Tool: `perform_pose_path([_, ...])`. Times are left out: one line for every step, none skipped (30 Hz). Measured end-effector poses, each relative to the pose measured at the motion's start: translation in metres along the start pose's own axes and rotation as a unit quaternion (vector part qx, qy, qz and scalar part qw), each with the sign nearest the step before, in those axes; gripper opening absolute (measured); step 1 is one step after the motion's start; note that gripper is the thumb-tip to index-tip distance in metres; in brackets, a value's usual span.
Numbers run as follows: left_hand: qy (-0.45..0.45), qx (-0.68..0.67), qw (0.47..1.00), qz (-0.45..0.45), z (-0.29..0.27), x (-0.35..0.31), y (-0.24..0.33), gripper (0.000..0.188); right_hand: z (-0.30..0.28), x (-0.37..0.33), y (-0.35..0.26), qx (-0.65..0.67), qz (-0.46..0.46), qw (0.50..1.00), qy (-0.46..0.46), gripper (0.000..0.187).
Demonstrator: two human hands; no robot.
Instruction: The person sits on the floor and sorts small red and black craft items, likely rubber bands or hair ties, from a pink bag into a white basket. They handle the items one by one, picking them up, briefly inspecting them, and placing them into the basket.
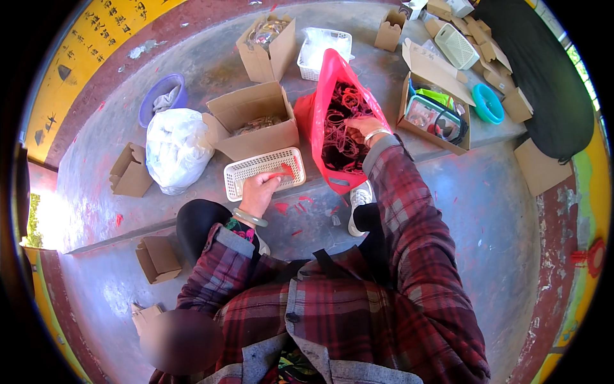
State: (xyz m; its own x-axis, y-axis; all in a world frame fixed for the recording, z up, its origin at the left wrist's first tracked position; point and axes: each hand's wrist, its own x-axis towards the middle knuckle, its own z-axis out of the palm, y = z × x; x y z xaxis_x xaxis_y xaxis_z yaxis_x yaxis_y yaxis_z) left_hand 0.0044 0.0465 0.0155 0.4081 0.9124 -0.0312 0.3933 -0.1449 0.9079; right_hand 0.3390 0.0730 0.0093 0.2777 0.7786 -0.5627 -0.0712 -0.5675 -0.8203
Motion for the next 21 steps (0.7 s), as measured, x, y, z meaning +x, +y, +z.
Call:
perform_pose_path([0.000, 0.003, 1.000, 0.001, -0.001, 0.000, 0.002, 0.025, -0.001, -0.007, -0.005, 0.006, 0.015, 1.000, -0.002, 0.019])
perform_pose_path([0.002, -0.002, 1.000, 0.005, -0.001, -0.001, 0.003, 0.025, -0.004, -0.011, -0.009, 0.030, 0.020, 0.999, -0.019, 0.021])
perform_pose_path([0.005, -0.007, 1.000, 0.009, -0.001, -0.001, 0.004, 0.025, -0.009, -0.015, -0.012, 0.055, 0.026, 0.997, -0.036, 0.022])
perform_pose_path([0.008, -0.012, 1.000, 0.012, -0.001, -0.001, 0.005, 0.025, -0.012, -0.019, -0.016, 0.080, 0.031, 0.995, -0.054, 0.023])
perform_pose_path([0.010, -0.012, 1.000, 0.014, -0.001, -0.002, 0.005, 0.025, -0.011, -0.024, -0.019, 0.096, 0.012, 0.995, -0.033, 0.023])
perform_pose_path([0.012, -0.012, 1.000, 0.016, -0.001, -0.002, 0.005, 0.025, -0.010, -0.029, -0.020, 0.113, -0.007, 0.994, -0.013, 0.023])
perform_pose_path([0.014, -0.012, 1.000, 0.018, -0.001, -0.003, 0.005, 0.025, -0.009, -0.034, -0.023, 0.129, -0.026, 0.991, 0.007, 0.022])
perform_pose_path([0.013, -0.006, 1.000, 0.014, -0.002, -0.003, 0.007, 0.024, -0.009, -0.040, -0.027, 0.145, -0.042, 0.988, 0.004, 0.021])
perform_pose_path([0.011, 0.000, 1.000, 0.010, -0.003, -0.004, 0.010, 0.024, -0.011, -0.041, -0.027, 0.168, -0.070, 0.983, -0.025, 0.022])
perform_pose_path([0.011, 0.006, 1.000, 0.006, -0.004, -0.005, 0.012, 0.024, -0.013, -0.046, -0.029, 0.190, -0.098, 0.975, -0.055, 0.022])
perform_pose_path([0.012, 0.012, 1.000, 0.009, -0.004, -0.005, 0.012, 0.024, -0.014, -0.049, -0.030, 0.211, -0.125, 0.966, -0.086, 0.022])
perform_pose_path([0.013, 0.017, 1.000, 0.011, -0.005, -0.005, 0.012, 0.024, -0.015, -0.054, -0.031, 0.118, -0.129, 0.983, -0.050, 0.023])
perform_pose_path([0.012, 0.023, 1.000, 0.014, -0.005, -0.005, 0.012, 0.024, -0.014, -0.056, -0.029, 0.095, -0.115, 0.989, -0.021, 0.024])
perform_pose_path([0.009, 0.024, 1.000, 0.009, -0.005, -0.005, 0.012, 0.024, -0.013, -0.056, -0.027, 0.072, -0.101, 0.992, 0.008, 0.024])
perform_pose_path([0.007, 0.025, 1.000, 0.004, -0.004, -0.005, 0.012, 0.024, -0.013, -0.056, -0.025, 0.049, -0.087, 0.994, 0.037, 0.024])
perform_pose_path([0.006, 0.027, 1.000, -0.002, -0.004, -0.005, 0.011, 0.024, -0.014, -0.058, -0.025, 0.092, -0.138, 0.985, 0.042, 0.025])
perform_pose_path([0.008, 0.027, 1.000, 0.003, -0.004, -0.005, 0.009, 0.024, -0.016, -0.059, -0.027, 0.115, -0.145, 0.982, 0.031, 0.025])
perform_pose_path([0.009, 0.027, 1.000, 0.009, -0.004, -0.004, 0.007, 0.024, -0.018, -0.060, -0.029, 0.138, -0.152, 0.978, 0.020, 0.024])
perform_pose_path([0.009, 0.028, 0.999, 0.015, -0.003, -0.003, 0.006, 0.024, -0.020, -0.062, -0.031, 0.162, -0.158, 0.974, 0.010, 0.023])
perform_pose_path([0.008, 0.027, 0.999, 0.016, -0.003, -0.002, 0.005, 0.024, -0.021, -0.061, -0.032, 0.181, -0.155, 0.971, -0.025, 0.023])
perform_pose_path([0.007, 0.026, 0.999, 0.018, -0.003, -0.003, 0.004, 0.024, -0.022, -0.061, -0.032, 0.198, -0.157, 0.967, -0.044, 0.022])
